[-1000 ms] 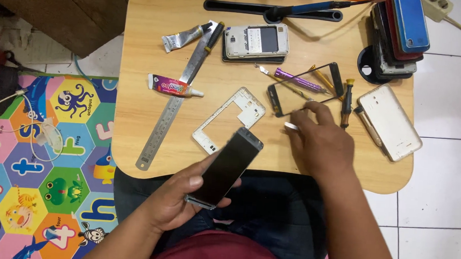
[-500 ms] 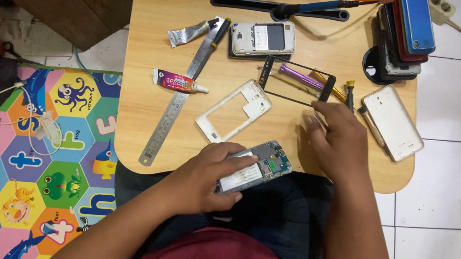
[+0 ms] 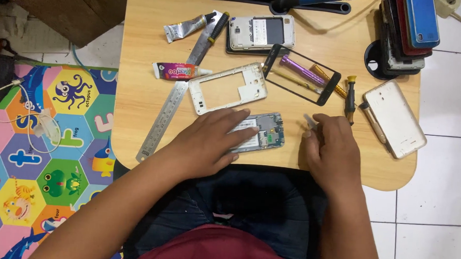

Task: Disassembling a smartphone to remove the screen and internal components using various repair tools

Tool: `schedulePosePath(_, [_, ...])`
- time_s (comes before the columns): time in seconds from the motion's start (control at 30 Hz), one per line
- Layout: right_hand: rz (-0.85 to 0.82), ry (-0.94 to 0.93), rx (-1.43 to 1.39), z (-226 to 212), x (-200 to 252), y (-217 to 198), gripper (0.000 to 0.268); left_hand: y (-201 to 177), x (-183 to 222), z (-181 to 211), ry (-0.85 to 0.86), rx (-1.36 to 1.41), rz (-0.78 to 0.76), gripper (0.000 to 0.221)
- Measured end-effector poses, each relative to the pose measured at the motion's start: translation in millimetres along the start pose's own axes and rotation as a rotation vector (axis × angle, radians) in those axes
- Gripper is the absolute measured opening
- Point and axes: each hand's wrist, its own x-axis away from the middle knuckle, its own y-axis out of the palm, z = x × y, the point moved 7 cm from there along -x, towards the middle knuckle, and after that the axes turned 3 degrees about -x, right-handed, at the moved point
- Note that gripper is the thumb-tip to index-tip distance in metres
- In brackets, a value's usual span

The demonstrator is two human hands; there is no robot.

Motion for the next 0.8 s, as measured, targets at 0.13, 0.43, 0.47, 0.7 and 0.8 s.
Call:
schedulePosePath(0.13, [0.052, -0.070, 0.081, -9.9, -0.7, 0.0, 0.027, 1.6, -5.7, 2.2, 0.016, -0.026, -0.014, 0.062])
schedulePosePath(0.43, [0.266, -0.221, 0.437, -14.1, -0.8, 4.8, 0.022, -18.5, 30.0, 2.0, 0.000, -0.177, 0.449, 0.035])
schedulePosePath(0.47, [0.259, -0.195, 0.435, -15.8, -1.1, 2.8, 0.020, -26.1, 36.2, -1.2, -0.039, -0.196, 0.517, 0.031])
schedulePosePath(0.7, [0.370, -0.238, -0.063, -6.5, 55.6, -45.7, 0.028, -18.1, 63.0, 4.3, -0.056, -0.162, 0.697, 0.026])
schedulePosePath(0.8, [0.647, -0.081, -0.481, -5.5, 125.1, -103.3, 0.012, -13.0, 59.0, -2.1, -0.231, -0.176, 0.625, 0.028])
